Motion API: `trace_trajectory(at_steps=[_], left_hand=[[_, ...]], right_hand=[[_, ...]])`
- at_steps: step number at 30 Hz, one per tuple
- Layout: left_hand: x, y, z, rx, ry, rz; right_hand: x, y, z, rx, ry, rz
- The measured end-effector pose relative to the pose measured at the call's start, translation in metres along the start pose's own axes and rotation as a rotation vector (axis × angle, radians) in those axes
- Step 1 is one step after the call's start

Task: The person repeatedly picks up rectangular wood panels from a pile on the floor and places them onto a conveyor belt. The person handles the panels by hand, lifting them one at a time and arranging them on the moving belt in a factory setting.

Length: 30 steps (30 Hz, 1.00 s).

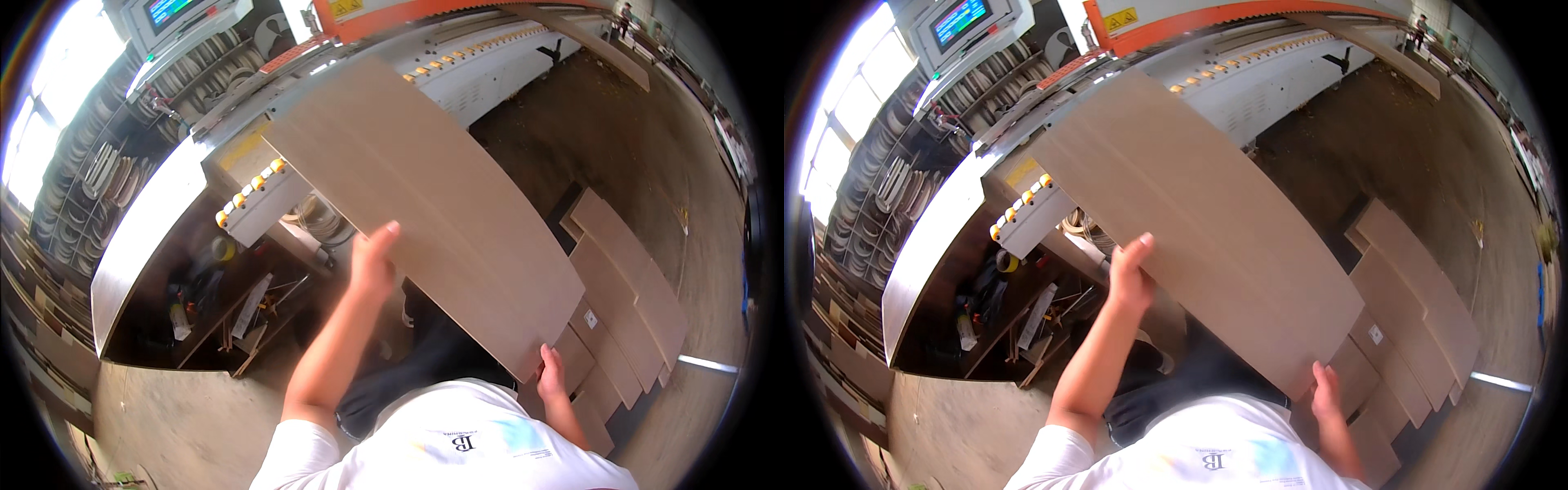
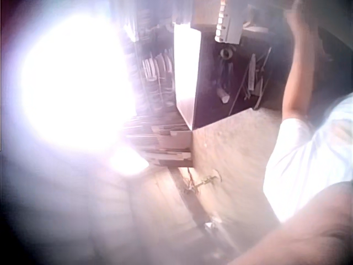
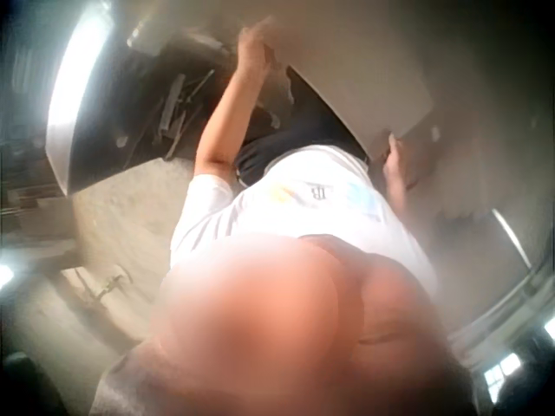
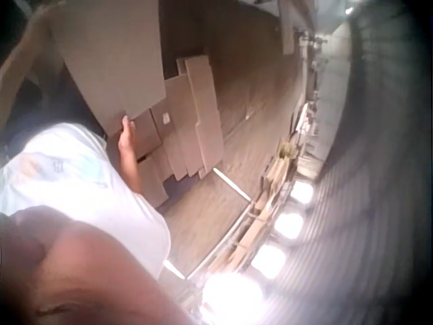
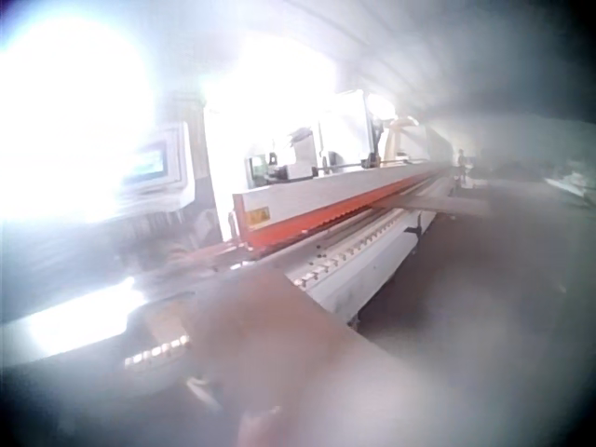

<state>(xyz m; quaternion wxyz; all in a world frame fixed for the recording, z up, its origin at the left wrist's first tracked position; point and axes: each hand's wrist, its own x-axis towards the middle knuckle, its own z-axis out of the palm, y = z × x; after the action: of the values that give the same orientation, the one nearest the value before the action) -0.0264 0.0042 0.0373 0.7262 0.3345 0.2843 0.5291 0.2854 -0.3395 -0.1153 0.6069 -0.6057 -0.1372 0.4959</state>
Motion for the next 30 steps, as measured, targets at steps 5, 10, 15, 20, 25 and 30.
trace_trajectory(at_steps=[5,10,15,20,25,30], left_hand=[[0.019,0.041,-0.034,-0.150,0.053,0.103],[-0.032,0.040,-0.003,0.020,0.077,0.224],[-0.083,0.031,0.010,0.180,0.164,0.296],[-0.104,0.049,0.016,0.204,0.020,0.289],[-0.090,0.053,0.011,0.233,0.060,0.319],[-0.076,0.060,0.010,0.220,0.150,0.285]], right_hand=[[0.012,-0.046,0.064,-0.039,-0.313,-0.284],[-0.004,-0.103,0.155,-0.071,-0.599,-0.362],[0.000,-0.130,0.213,-0.024,-0.794,-0.351],[0.009,-0.144,0.256,-0.116,-0.773,-0.333],[0.021,-0.143,0.292,-0.159,-0.802,-0.403],[0.028,-0.140,0.312,-0.131,-0.762,-0.399]])
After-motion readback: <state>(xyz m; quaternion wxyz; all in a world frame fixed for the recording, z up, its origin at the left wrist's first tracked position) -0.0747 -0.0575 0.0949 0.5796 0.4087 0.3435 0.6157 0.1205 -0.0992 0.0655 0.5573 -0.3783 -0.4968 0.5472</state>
